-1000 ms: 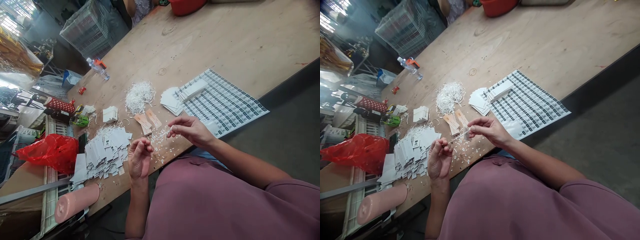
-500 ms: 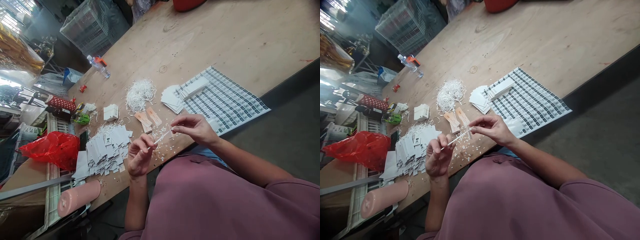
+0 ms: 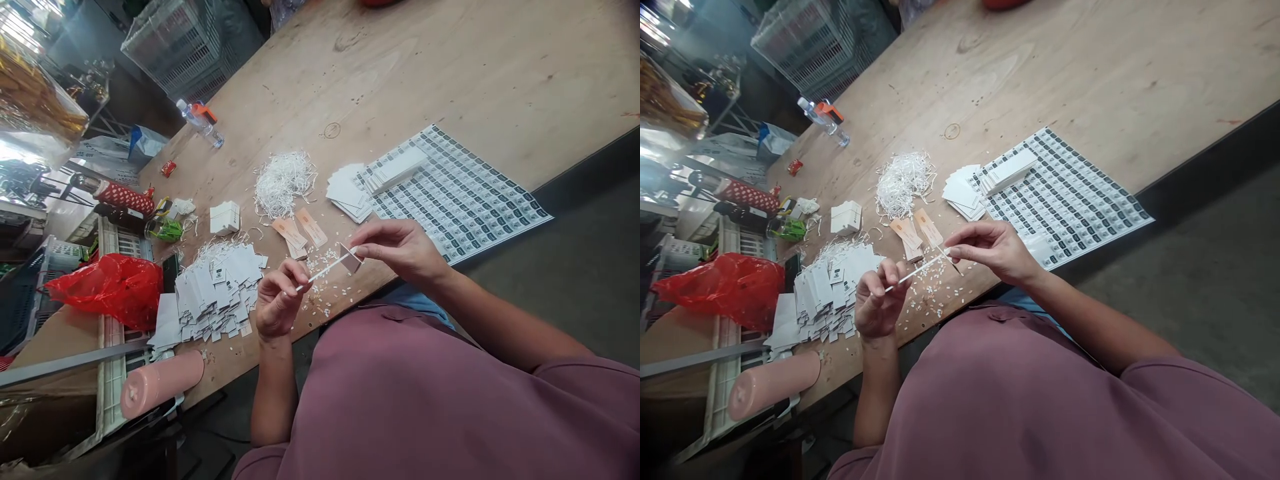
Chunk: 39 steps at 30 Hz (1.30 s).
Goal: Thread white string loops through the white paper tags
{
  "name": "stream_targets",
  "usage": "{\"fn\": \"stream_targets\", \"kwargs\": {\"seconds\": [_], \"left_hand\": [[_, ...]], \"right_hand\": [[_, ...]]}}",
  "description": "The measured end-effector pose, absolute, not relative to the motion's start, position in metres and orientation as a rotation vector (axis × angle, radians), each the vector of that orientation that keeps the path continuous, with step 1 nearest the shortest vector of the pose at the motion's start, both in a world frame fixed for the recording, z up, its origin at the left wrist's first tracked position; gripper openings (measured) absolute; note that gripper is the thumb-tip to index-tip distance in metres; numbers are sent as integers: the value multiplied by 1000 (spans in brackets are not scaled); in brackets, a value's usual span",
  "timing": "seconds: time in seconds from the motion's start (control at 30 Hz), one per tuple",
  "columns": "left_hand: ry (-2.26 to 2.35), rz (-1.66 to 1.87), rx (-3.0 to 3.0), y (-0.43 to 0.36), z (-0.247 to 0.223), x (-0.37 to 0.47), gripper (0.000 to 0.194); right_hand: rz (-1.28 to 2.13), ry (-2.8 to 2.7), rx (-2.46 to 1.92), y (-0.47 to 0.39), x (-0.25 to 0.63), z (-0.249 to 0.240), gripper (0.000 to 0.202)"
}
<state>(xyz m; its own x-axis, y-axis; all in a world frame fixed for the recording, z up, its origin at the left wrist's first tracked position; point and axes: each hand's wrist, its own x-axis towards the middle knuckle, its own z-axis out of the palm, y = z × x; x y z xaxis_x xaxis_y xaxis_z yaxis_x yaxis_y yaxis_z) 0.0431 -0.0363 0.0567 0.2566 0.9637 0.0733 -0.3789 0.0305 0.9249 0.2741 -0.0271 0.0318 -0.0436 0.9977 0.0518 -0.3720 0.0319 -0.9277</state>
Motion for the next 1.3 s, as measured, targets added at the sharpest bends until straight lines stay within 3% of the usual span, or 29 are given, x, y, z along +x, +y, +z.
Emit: {"fn": "stream_targets", "kwargs": {"seconds": [0.7,1.3], "left_hand": [[639,1172,967,-37,58,47,8],[939,949,1039,-30,72,85,19]], "right_hand": [[1480,-963,-825,-28,277,39,20],[1332,-1205,-807,-31,285,58,14]]}}
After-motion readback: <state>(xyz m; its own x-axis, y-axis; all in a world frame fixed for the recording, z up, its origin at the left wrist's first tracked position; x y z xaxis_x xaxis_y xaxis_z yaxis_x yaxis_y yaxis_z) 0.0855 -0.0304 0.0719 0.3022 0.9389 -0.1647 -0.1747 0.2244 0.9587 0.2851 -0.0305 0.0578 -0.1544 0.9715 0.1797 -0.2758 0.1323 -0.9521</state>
